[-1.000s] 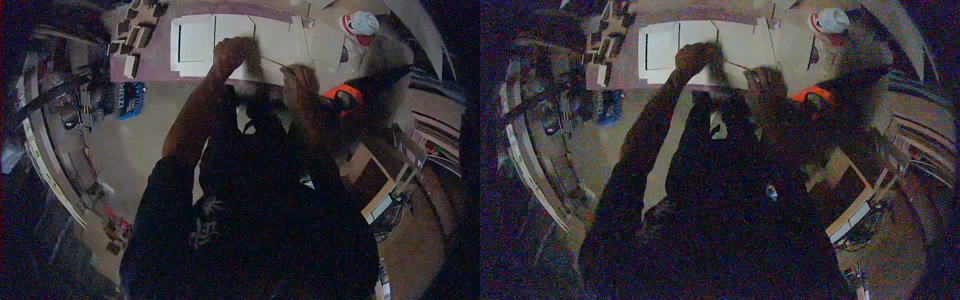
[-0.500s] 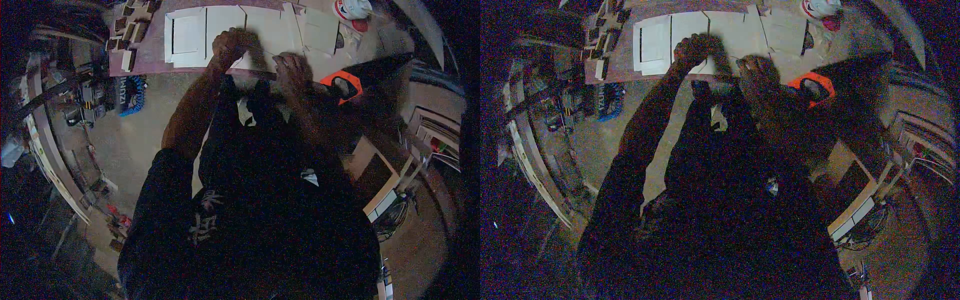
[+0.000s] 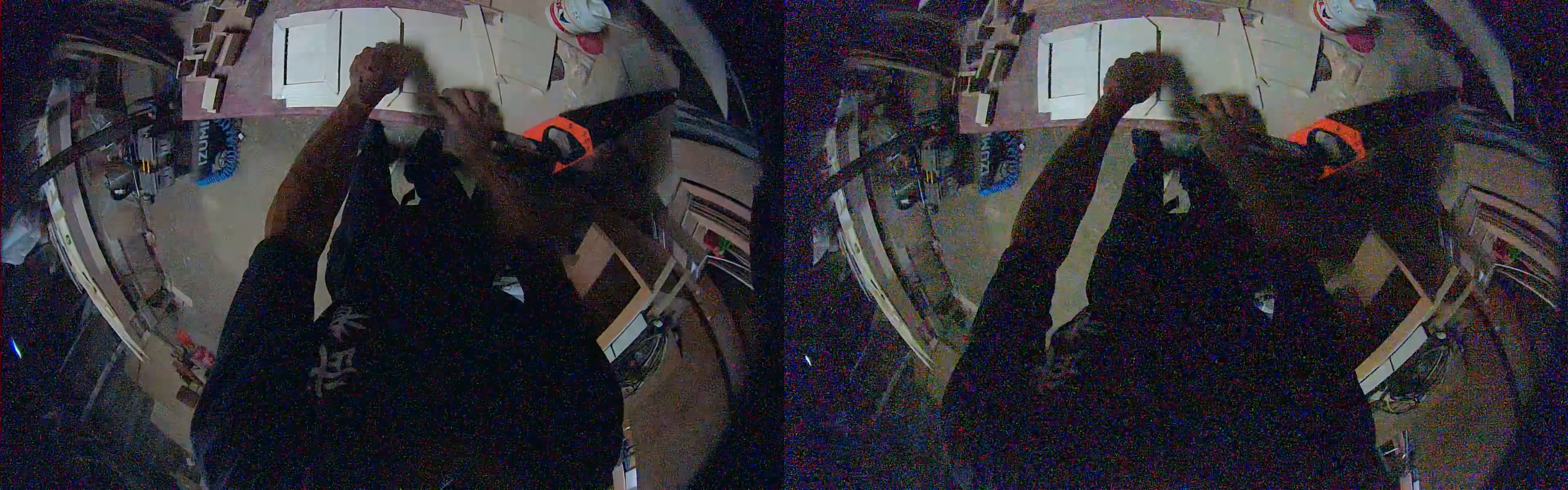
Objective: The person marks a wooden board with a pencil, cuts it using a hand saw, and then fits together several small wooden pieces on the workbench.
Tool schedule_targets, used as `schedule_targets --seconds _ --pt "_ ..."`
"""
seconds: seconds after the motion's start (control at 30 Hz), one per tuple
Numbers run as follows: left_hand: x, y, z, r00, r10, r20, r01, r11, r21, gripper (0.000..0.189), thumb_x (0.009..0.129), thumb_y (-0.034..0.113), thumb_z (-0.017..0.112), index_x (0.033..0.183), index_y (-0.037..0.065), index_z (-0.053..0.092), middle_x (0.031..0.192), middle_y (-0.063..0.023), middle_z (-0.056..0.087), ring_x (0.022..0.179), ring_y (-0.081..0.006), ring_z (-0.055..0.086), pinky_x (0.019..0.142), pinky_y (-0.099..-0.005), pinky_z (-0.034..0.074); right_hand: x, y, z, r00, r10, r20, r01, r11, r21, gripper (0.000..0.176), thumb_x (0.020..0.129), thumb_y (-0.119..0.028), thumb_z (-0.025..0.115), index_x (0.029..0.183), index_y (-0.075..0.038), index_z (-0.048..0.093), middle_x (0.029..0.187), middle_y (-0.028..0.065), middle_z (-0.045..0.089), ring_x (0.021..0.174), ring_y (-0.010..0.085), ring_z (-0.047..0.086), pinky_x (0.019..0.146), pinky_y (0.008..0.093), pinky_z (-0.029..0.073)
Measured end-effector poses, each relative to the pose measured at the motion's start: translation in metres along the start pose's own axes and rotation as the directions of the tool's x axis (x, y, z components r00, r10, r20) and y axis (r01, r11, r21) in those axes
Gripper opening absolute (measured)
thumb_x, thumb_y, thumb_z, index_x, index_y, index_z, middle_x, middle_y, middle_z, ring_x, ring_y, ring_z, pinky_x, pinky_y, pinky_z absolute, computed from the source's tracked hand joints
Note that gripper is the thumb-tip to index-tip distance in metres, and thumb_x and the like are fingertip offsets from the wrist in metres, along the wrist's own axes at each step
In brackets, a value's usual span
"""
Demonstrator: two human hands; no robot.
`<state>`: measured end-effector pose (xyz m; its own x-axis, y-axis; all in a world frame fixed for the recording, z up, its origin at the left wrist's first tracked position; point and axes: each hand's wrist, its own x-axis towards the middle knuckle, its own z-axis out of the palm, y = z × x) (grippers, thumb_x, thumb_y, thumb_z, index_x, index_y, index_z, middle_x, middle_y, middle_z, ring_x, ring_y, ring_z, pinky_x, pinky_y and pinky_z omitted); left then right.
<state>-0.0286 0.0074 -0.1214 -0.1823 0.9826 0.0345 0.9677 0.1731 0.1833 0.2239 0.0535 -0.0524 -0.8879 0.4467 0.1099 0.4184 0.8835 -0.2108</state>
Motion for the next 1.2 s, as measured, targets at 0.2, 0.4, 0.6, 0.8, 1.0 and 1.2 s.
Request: schedule_targets --seconds 0.2,0.4,0.6,0.8,1.0,1.2 --pt "0.000 0.003 -0.011 0.992 -0.069 0.102 0.070 0.998 -0.007 0.034 0.079 0.040 0.071 0.102 0.015 0.069 0.090 -0.0126 0.068 0.080 -0.0328 0.068 0.073 -0.0450 0.056 0.009 -0.008 0.006 0.999 0.012 0.039 -0.015 0.995 0.099 0.038 0.076 -0.025 0.065 0.112 -0.017 0.068 0.128 0.0042 0.057 0.124 0.0274 0.047 0.100 0.0481 0.038" --pt "-0.003 -0.002 -0.002 0.987 -0.117 0.108 0.122 0.992 -0.042 0.040 0.080 0.040 0.069 0.110 0.013 0.066 0.096 -0.0133 0.067 0.090 -0.0328 0.066 0.079 -0.0451 0.055 0.012 -0.015 0.005 1.000 -0.018 -0.020 0.019 0.998 0.056 0.031 0.079 -0.020 0.062 0.109 -0.015 0.068 0.124 0.0045 0.058 0.119 0.0270 0.050 0.099 0.0470 0.039" --pt "-0.001 -0.005 0.005 0.995 -0.027 0.094 0.029 0.999 -0.014 0.044 0.078 0.041 0.072 0.107 0.009 0.065 0.098 -0.0132 0.066 0.089 -0.0330 0.066 0.078 -0.0456 0.055 0.014 -0.011 0.004 0.999 -0.029 -0.028 0.032 0.992 0.121 0.031 0.078 -0.015 0.059 0.107 -0.014 0.068 0.119 0.0042 0.060 0.115 0.0276 0.053 0.097 0.0457 0.041" --pt "-0.007 -0.017 0.041 0.999 -0.013 -0.031 0.012 1.000 -0.024 0.048 0.080 0.046 0.070 0.107 0.006 0.064 0.095 -0.0142 0.066 0.086 -0.0348 0.067 0.076 -0.0458 0.056 0.016 -0.011 -0.008 0.999 -0.038 -0.011 0.039 0.994 0.104 0.034 0.077 -0.012 0.059 0.109 -0.014 0.067 0.119 0.0039 0.061 0.113 0.0268 0.055 0.097 0.0439 0.044" --pt "-0.005 -0.008 0.026 0.989 -0.119 0.090 0.125 0.991 -0.055 0.046 0.085 0.044 0.065 0.104 0.002 0.063 0.091 -0.0171 0.068 0.085 -0.0360 0.068 0.077 -0.0465 0.057 0.016 -0.013 0.000 1.000 -0.012 0.008 0.012 0.996 0.089 0.035 0.077 -0.011 0.060 0.111 -0.013 0.067 0.120 0.0036 0.061 0.113 0.0266 0.055 0.098 0.0429 0.044" --pt "-0.007 0.001 0.002 0.988 -0.078 0.134 0.075 0.997 0.024 0.030 0.093 0.038 0.055 0.109 0.014 0.065 0.089 -0.0112 0.066 0.081 -0.0291 0.067 0.068 -0.0436 0.056 0.018 -0.015 -0.013 0.998 0.006 0.061 -0.013 0.993 0.119 0.035 0.075 -0.011 0.061 0.110 -0.012 0.067 0.120 0.0045 0.061 0.112 0.0276 0.055 0.098 0.0443 0.044"
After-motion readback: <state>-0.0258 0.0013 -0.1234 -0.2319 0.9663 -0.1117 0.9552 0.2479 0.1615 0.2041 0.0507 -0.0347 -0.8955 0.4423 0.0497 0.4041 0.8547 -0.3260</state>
